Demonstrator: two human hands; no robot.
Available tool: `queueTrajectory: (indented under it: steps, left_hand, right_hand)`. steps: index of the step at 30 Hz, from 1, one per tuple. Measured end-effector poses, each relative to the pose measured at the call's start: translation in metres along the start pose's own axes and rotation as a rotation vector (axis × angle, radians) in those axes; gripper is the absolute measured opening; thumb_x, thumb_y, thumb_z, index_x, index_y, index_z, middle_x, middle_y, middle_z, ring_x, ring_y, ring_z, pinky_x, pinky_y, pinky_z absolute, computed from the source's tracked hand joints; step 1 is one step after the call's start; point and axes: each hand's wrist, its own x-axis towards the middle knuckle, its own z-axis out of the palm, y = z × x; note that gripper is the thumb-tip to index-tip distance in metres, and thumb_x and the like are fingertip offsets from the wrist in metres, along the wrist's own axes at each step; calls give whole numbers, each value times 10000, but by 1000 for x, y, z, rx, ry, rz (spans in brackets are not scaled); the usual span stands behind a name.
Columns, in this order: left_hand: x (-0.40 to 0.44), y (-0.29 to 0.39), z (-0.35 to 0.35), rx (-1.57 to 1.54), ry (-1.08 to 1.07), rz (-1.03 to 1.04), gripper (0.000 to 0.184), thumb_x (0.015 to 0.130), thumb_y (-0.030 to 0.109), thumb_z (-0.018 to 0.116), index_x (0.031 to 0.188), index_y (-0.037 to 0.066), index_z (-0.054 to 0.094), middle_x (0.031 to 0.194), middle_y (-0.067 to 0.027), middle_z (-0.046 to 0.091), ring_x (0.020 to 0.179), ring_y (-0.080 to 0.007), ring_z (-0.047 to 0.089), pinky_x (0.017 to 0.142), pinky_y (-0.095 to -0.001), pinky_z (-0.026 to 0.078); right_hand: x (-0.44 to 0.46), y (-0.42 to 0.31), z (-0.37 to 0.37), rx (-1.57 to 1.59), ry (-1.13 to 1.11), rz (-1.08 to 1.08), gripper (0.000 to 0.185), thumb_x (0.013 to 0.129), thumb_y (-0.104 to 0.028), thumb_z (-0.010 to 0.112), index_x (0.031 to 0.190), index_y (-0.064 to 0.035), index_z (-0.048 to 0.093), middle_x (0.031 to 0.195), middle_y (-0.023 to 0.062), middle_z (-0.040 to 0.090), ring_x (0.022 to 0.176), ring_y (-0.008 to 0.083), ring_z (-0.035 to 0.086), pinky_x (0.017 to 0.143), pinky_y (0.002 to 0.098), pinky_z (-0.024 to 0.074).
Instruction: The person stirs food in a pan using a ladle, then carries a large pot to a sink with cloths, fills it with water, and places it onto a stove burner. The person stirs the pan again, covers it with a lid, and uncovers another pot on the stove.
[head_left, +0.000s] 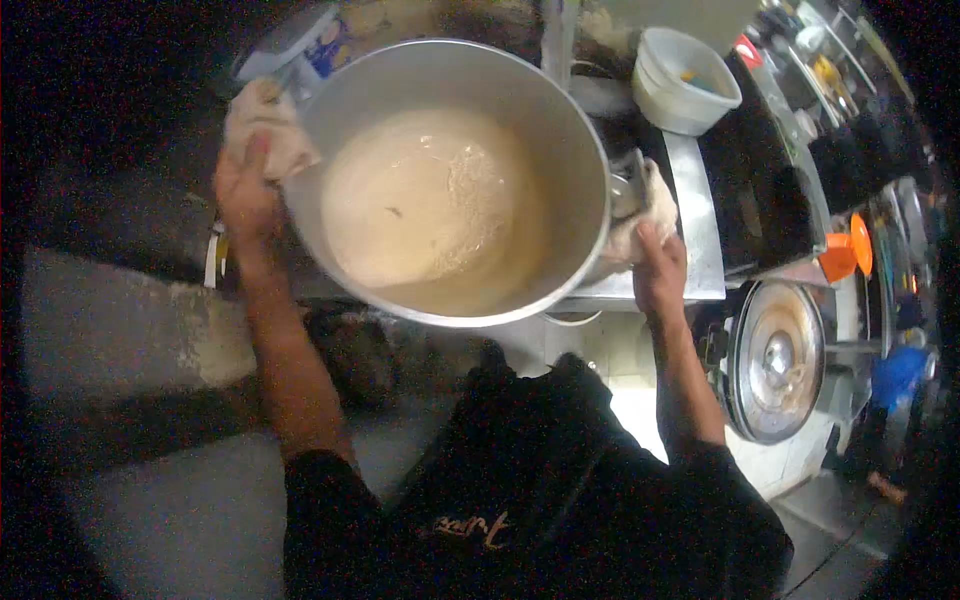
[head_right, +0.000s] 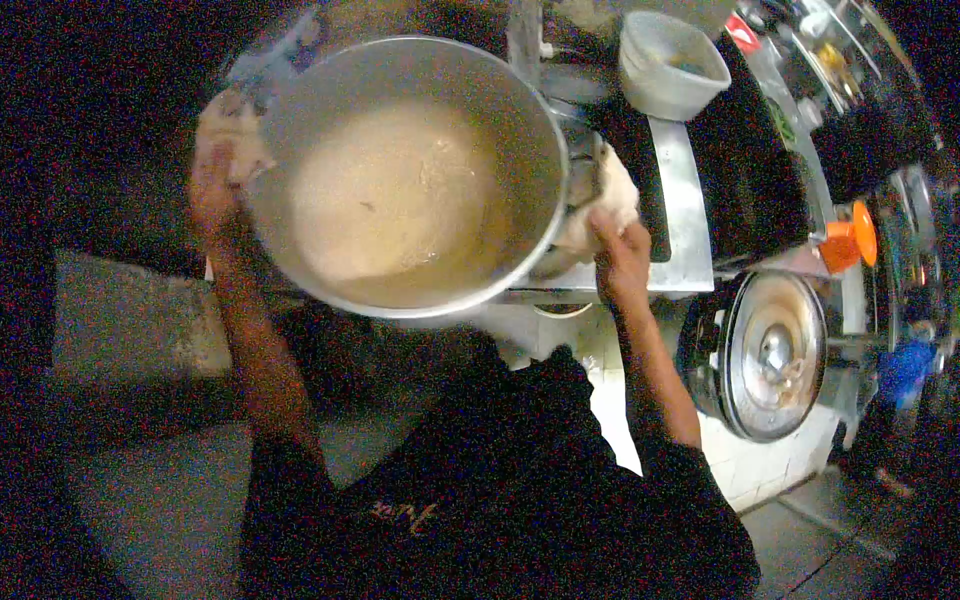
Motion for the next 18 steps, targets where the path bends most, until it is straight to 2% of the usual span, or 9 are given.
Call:
queueTrajectory:
  steps: [2,5,6,7,10,12,15,18]
  left_hand:
    - [-15,8,-11,5,57,-11,305,868,141,533,1125,-21,503,1044,-94,577,907,-166,567,761,-283,464]
    - [-39,14,-10,-31,105,-66,311,864,140,541,1127,-23,502,1048,-97,577,906,-172,571,752,-280,469]
    - [-47,17,-2,-39,91,-88,313,862,139,544,1127,-23,501,1049,-98,577,906,-173,572,748,-279,471]
    - [-54,22,7,-50,77,-111,316,861,138,546,1128,-24,501,1050,-99,577,905,-175,574,745,-278,473]
    - [-74,38,2,-45,83,-16,338,857,148,554,1138,-30,495,1051,-111,575,905,-182,575,740,-275,474]
    - [-82,45,-1,0,44,-54,351,858,166,554,1139,-36,493,1049,-118,573,911,-183,571,746,-283,474]
    - [-109,43,-1,12,84,-117,373,858,198,557,1136,-43,493,1030,-122,575,888,-190,575,739,-298,478]
    - [-140,45,18,17,112,-176,391,858,224,558,1133,-47,494,1008,-118,580,861,-195,577,736,-309,474]
  right_hand:
    - [-5,-8,-9,113,-11,4,250,869,-193,532,1038,-9,527,937,54,558,825,114,534,640,251,442]
    - [-9,-27,-18,-89,65,-14,306,874,-282,527,1023,-15,541,880,38,565,769,108,529,626,247,433]
    - [-9,-31,-23,-226,91,120,361,861,-358,535,982,-20,570,819,28,581,713,110,526,616,250,422]
    - [-14,-35,-25,-226,2,-8,378,839,-388,563,928,-23,593,776,20,588,676,98,513,601,243,406]
    - [-22,-20,-39,-133,-20,97,365,831,-379,585,918,-25,597,804,21,597,694,93,514,604,245,405]
    - [-35,-42,-37,-57,-40,100,363,826,-368,600,932,-21,591,823,18,599,703,89,518,616,249,412]
    - [-41,-54,-61,38,20,73,312,845,-312,588,955,-19,581,838,14,599,703,91,530,632,250,422]
    - [-45,-73,-86,-50,-21,-53,208,885,-194,533,1004,-25,557,894,15,584,793,89,532,699,240,423]
